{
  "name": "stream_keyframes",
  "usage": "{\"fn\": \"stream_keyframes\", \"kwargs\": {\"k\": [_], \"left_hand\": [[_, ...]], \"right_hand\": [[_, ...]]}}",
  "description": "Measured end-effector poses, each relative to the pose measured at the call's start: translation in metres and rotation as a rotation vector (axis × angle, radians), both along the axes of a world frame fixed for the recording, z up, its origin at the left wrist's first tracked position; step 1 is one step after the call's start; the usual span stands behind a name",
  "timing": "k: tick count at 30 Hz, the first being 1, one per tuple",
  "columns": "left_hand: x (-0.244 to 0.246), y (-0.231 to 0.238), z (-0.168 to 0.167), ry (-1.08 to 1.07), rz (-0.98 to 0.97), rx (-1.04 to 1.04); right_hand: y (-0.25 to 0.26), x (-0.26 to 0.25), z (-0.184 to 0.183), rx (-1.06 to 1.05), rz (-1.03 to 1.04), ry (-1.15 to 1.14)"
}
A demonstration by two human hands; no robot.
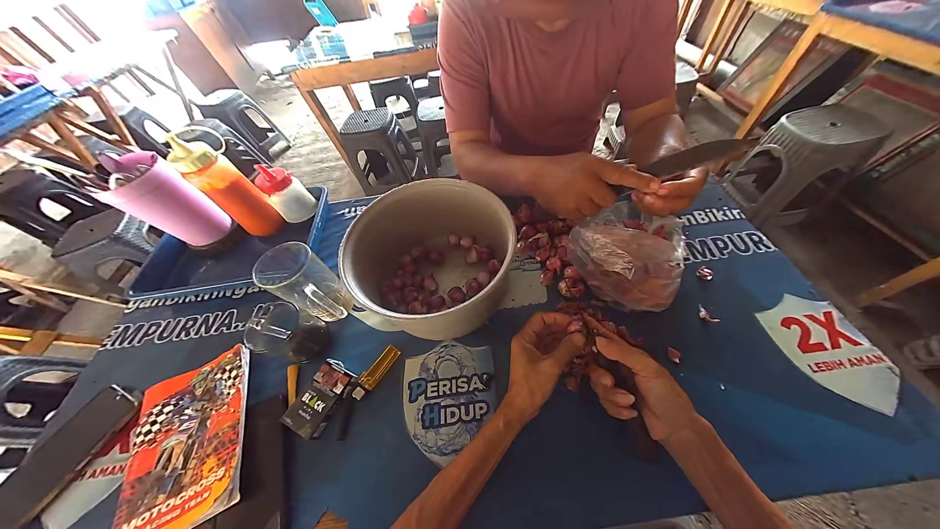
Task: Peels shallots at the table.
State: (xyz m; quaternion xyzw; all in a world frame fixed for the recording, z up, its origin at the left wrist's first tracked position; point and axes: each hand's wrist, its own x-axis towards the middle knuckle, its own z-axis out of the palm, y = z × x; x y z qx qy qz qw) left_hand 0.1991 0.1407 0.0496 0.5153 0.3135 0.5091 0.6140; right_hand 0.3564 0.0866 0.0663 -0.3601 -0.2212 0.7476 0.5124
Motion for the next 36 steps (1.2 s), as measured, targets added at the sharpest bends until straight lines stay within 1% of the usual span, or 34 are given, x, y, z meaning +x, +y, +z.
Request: {"fn": "stream_keyframes", "kwargs": {"k": [2,4,8,13,16,22,27,31,33,36], "left_hand": [[-0.002,0.003,0.002,-0.001,-0.052,-0.063],[-0.003,0.005,0.002,-0.022,-0.099,-0.125],[-0.004,0.008,-0.001,-0.032,-0.145,-0.159],[-0.005,0.004,0.003,0.040,-0.113,-0.011],[-0.002,0.003,0.002,0.025,-0.055,0.027],[-0.005,0.006,0.004,0.068,-0.097,-0.039],[-0.013,0.014,0.004,0.039,-0.129,-0.069],[-0.012,0.016,0.005,0.067,-0.161,-0.097],[-0.011,0.015,0.004,0.085,-0.124,-0.063],[-0.011,0.013,0.004,0.128,-0.055,0.014]], "right_hand": [[0.000,0.004,-0.001,-0.008,0.052,0.134],[0.000,0.007,-0.003,-0.016,0.082,0.215],[0.000,0.007,-0.004,-0.011,0.084,0.238],[0.000,0.002,-0.003,0.023,0.013,0.068],[-0.001,0.001,-0.003,0.026,0.022,0.063],[-0.002,-0.002,-0.002,0.015,0.009,0.073],[0.001,0.010,-0.004,0.079,-0.068,0.026],[0.000,0.006,-0.003,0.074,-0.087,-0.110],[-0.001,0.001,-0.001,0.061,-0.108,-0.189],[0.000,-0.005,-0.001,0.118,-0.160,-0.306]]}}
